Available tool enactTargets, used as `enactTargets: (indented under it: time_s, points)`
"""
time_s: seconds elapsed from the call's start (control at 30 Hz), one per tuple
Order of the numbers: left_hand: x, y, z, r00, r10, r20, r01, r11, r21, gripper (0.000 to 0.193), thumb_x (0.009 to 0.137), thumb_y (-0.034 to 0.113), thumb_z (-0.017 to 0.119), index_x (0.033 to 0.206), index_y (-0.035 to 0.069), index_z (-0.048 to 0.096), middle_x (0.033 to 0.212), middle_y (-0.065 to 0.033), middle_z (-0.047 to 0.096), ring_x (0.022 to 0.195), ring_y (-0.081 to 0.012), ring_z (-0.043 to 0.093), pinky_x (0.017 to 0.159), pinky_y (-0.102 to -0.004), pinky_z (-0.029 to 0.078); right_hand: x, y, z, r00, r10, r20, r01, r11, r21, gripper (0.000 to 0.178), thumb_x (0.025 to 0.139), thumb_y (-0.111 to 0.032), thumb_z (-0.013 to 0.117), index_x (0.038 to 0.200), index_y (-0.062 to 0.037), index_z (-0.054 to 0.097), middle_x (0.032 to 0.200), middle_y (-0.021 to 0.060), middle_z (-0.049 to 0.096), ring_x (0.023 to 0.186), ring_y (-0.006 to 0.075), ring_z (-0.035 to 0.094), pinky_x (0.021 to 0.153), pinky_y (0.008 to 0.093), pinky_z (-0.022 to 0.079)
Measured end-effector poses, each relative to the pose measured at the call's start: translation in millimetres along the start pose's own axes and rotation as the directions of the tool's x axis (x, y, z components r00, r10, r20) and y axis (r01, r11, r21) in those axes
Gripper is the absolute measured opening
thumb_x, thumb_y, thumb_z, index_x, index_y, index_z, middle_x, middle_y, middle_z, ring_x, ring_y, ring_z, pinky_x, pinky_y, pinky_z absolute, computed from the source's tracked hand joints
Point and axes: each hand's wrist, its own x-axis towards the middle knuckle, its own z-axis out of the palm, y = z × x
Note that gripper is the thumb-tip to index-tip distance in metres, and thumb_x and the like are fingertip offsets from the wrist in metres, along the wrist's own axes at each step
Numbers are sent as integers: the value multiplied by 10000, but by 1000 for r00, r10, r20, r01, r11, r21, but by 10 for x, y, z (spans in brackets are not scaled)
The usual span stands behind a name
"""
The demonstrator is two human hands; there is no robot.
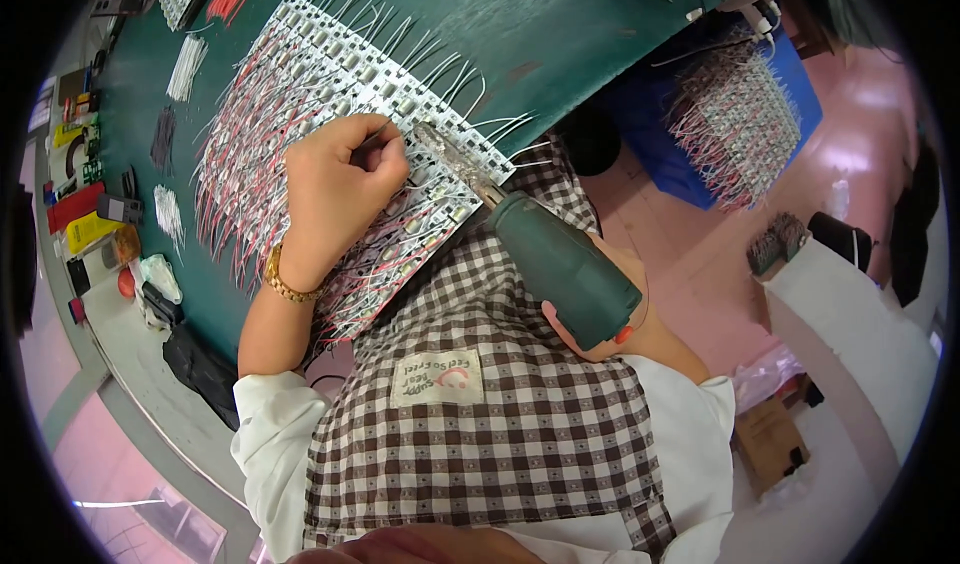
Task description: The person solders wire leads onto an LED board using a soldering iron, attaching red, black, and white wires to the board.
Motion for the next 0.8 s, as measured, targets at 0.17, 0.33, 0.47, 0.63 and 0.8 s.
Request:
enactTargets:
  time_s: [0.17, 0.33, 0.47, 0.63, 0.8]
  points:
    - [9, -25, 7, 999, -37, 7, 37, 999, 21, 57, 680, 72, 665, 725, 37, 667, 613, -83, 613, 522, -205, 598, 495, -300, 461, 89, -52, -9, 999, -28, 38, 30, 997, -69, 397, 616, -72, 685, 996, -4, 590, 848, 100, 618, 701, 273, 624, 628, 308, 505]
    - [30, -32, 0, 1000, -7, 0, 7, 1000, -11, 68, 683, 77, 662, 735, 35, 670, 621, -89, 617, 531, -214, 600, 509, -308, 472, 107, -101, -6, 998, -64, -4, 62, 981, -184, 426, 580, -114, 715, 983, -36, 600, 843, 89, 622, 667, 284, 623, 595, 327, 505]
    - [27, -26, 6, 1000, -5, -11, 5, 1000, -14, 66, 686, 78, 660, 734, 34, 669, 623, -90, 618, 536, -217, 601, 512, -312, 475, 49, -78, 85, 987, 13, -159, 12, 988, 155, 377, 788, -283, 745, 960, 15, 592, 787, 65, 592, 677, 127, 553, 611, 243, 445]
    - [30, -30, 14, 1000, 4, -16, -4, 1000, 5, 58, 683, 75, 656, 722, 35, 669, 619, -90, 617, 538, -226, 601, 512, -316, 477, 100, -24, 32, 985, -171, -24, 161, 959, -235, 311, 795, -240, 714, 937, 12, 601, 755, 72, 602, 666, 134, 573, 600, 257, 456]
    - [25, -44, 32, 1000, -18, -9, 18, 1000, 12, 56, 680, 74, 651, 716, 34, 668, 616, -93, 616, 538, -233, 600, 512, -322, 477, 231, -43, 18, 957, -290, 30, 291, 946, -144, 313, 827, -198, 633, 1028, 34, 574, 791, 120, 595, 663, 171, 579, 610, 282, 470]
